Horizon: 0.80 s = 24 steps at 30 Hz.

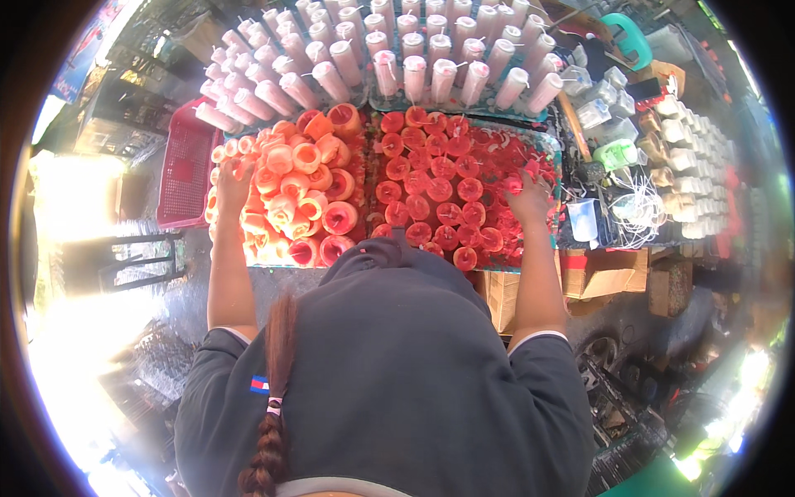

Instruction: The person repeatedly picks up red and orange candle components from trays, inserts a wick into each, and places the assembled candles into a cardboard box. The person handles the items one at a time throughout the clip.

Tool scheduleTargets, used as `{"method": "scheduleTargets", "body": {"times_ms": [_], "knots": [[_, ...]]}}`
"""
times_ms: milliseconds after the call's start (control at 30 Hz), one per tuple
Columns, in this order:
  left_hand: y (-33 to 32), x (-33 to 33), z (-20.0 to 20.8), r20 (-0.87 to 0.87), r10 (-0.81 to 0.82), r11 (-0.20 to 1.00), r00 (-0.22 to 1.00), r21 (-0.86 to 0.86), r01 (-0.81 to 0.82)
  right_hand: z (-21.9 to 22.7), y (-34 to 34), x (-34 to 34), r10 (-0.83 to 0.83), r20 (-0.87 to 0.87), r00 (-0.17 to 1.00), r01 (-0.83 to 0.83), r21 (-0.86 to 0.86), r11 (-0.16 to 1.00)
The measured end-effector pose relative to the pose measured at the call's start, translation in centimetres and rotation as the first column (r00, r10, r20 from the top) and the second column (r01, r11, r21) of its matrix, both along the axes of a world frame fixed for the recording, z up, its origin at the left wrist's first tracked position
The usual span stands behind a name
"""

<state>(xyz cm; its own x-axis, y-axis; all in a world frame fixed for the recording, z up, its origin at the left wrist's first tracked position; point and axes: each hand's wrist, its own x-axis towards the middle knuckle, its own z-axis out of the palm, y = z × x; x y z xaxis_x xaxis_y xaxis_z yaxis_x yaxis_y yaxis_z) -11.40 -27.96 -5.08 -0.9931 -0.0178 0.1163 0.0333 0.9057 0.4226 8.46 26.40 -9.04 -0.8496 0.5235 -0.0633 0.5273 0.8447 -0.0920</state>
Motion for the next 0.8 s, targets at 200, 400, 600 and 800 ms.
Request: {"method": "scheduleTargets", "body": {"times_ms": [200, 400, 600, 800], "knots": [[-0.5, -1.4, 0.1, 0.064, 0.006, 0.999, 0.998, 0.052, -0.009, -1.4, -0.4, -6.0, 0.236, -0.276, 0.932, -0.299, -0.212, 0.931], [-0.2, -2.8, 0.6, 0.043, 0.046, 0.998, 0.998, 0.03, -0.048, -5.9, -2.7, -16.5, 0.176, -0.29, 0.941, -0.308, -0.512, 0.802], [0.2, -2.6, 2.6, 0.036, 0.055, 0.994, 0.998, 0.088, -0.058, -1.2, -3.4, -19.4, 0.311, 0.186, 0.932, -0.156, -0.568, 0.808], [-0.6, -1.0, 3.6, -0.02, 0.099, 0.982, 0.995, 0.162, -0.095, 1.0, -2.3, -12.5, 0.311, -0.107, 0.944, -0.329, -0.34, 0.881]]}}
